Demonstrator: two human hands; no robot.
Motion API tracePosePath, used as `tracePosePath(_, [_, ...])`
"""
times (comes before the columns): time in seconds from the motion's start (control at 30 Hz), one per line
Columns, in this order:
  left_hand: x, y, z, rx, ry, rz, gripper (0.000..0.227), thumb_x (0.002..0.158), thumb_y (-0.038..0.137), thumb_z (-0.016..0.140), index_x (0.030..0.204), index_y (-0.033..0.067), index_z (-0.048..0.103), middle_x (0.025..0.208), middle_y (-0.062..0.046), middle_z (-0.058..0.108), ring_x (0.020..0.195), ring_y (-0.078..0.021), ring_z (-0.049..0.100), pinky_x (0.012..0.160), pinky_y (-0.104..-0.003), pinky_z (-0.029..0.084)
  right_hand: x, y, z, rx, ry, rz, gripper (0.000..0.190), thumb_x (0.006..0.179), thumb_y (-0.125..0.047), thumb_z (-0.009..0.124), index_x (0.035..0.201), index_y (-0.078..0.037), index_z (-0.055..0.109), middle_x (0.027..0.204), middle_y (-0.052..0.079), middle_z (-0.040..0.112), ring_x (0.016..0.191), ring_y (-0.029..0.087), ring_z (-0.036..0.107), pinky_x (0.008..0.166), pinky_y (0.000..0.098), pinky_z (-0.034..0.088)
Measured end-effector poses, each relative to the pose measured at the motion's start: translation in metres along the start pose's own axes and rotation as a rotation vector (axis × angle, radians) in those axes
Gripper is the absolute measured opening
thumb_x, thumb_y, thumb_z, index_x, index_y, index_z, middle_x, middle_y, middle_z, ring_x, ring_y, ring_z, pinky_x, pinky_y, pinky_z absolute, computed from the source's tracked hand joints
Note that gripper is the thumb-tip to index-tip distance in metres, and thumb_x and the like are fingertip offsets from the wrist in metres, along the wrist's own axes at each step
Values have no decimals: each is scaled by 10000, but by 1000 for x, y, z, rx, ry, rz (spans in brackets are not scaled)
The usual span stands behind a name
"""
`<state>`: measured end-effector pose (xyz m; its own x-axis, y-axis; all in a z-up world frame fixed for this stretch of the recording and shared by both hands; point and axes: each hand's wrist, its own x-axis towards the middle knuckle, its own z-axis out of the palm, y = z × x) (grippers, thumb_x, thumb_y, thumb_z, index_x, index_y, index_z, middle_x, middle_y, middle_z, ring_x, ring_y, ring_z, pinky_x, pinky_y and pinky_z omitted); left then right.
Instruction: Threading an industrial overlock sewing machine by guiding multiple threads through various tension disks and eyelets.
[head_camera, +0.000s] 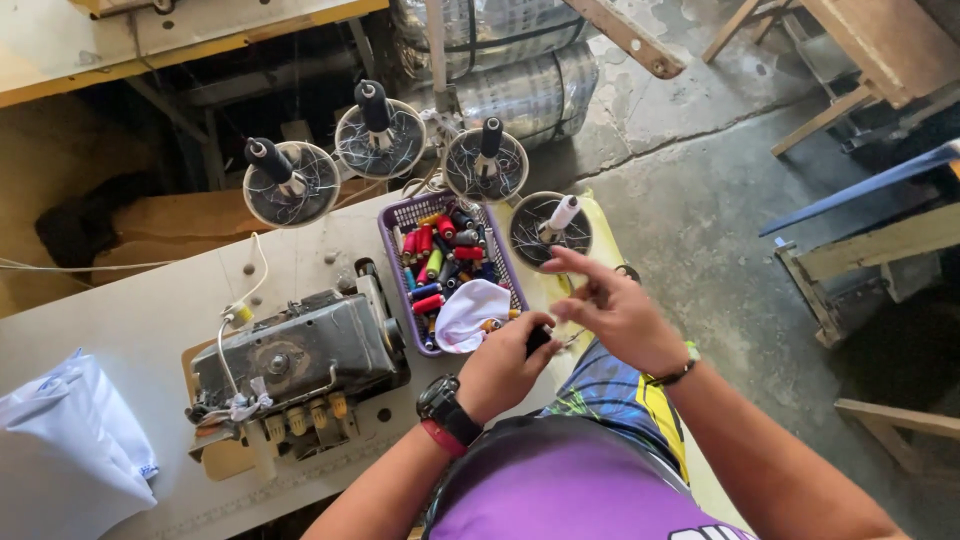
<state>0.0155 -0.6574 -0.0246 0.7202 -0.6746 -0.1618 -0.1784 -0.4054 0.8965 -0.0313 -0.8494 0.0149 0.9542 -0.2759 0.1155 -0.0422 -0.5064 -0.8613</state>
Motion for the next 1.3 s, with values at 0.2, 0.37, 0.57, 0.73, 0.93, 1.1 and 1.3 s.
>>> tracePosePath(0.2, [-16,14,-19,-126,29,-57,307,1007,360,611,1251,199,516,1015,-237,694,1070,-485,660,920,-556,535,4,-18,-17,603,-122,239,142,967,-59,676,987,49,767,512,-24,404,467,36,322,433,161,240])
tracePosePath(0.37, [-29,31,-20,-7,370,3,277,1023,455,552,1201,249,503,873,-116,730,804,-396,731,697,-451,592,-3,-37,-16,129,-232,-119,305,798,-148,885,659,-89,620,503,-48,408,489,88,382,511,211,351])
tracePosePath(0.57, [-39,26,-18,113,324,-113,382,1002,455,457,1241,159,493,1123,-223,706,996,-500,662,767,-569,473,12,-35,-9,-257,-7,-449,580,885,-451,791,607,-165,370,550,-41,427,521,129,446,529,318,323])
tracePosePath(0.73, [-43,6,0,140,595,-89,334,1019,344,498,1238,93,505,1129,-215,633,999,-492,639,786,-553,468,32,6,-16,-65,157,-307,367,951,-271,681,662,-126,506,608,-24,487,577,105,452,578,300,404])
tracePosePath(0.93, [22,-153,9,392,499,-51,457,1005,333,549,1339,38,447,1178,-266,594,1089,-492,528,898,-557,401,42,-8,-84,291,85,-70,379,863,-216,832,828,-159,459,619,-68,410,577,44,338,539,222,308])
tracePosePath(1.1, [62,-181,10,1032,476,-27,1012,770,555,701,1542,-20,388,1503,-267,502,1264,-418,569,1026,-468,511,-8,28,-28,1039,-83,210,393,970,-134,690,1314,-53,518,822,102,660,579,106,522,482,236,372])
tracePosePath(1.3, [2,41,-21,936,262,1242,390,1087,167,378,1413,109,584,1512,-89,515,1390,-341,523,1156,-508,372,-60,41,8,1269,-154,606,181,895,-103,781,910,-86,602,622,14,454,488,62,344,405,197,233])
